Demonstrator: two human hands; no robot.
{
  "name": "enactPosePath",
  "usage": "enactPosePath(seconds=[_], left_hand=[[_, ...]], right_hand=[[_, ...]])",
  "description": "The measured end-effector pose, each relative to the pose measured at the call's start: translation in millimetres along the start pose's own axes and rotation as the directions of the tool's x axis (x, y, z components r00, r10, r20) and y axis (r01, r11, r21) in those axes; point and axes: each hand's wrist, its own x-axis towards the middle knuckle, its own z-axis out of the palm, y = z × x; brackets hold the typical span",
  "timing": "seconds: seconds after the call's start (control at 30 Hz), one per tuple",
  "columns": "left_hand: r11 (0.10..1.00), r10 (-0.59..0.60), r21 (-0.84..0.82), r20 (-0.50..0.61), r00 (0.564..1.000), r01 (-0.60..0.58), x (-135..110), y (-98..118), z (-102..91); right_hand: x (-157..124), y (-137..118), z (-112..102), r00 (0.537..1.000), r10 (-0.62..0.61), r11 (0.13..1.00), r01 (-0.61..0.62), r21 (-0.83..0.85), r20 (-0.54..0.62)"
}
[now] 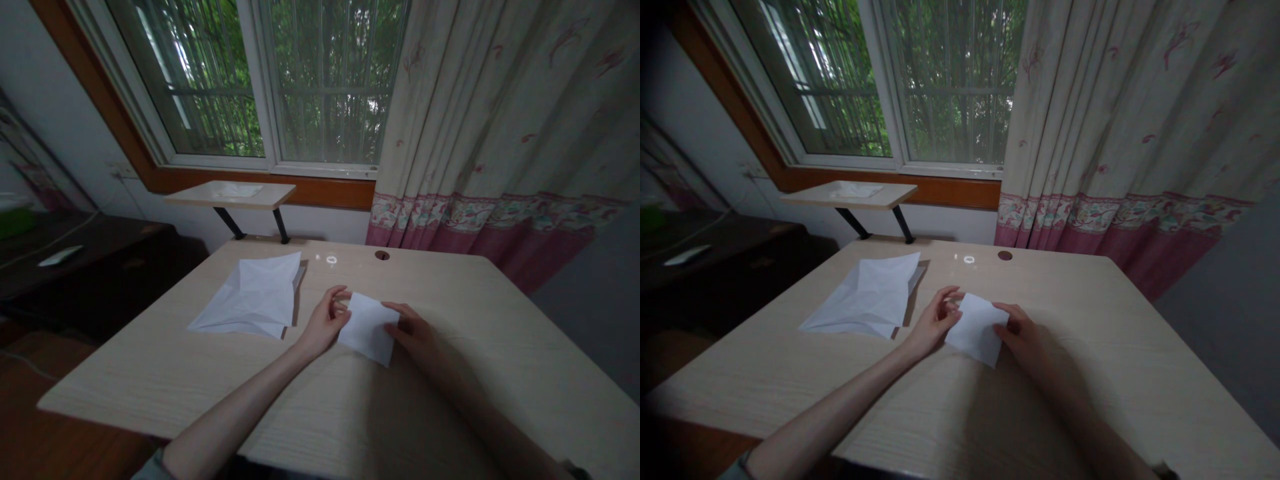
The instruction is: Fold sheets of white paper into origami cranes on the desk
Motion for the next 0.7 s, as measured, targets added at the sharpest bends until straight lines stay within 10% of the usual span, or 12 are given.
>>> enactPosePath(seconds=[0.23, 0.7], left_hand=[[0.832, 0.248, 0.474, 0.147, 0.958, -0.288, -1, 9, -6.4], [0.672, 0.12, 0.653, 0.37, 0.921, -0.35, -3, -1, -6.2]], right_hand=[[1, 5, 1, 0.999, 0.002, 0.988, -0.009, -0.154, -0.042], [-4, 33, 2, 0.964, -0.227, 0.81, 0.268, -0.521, 0.141]])
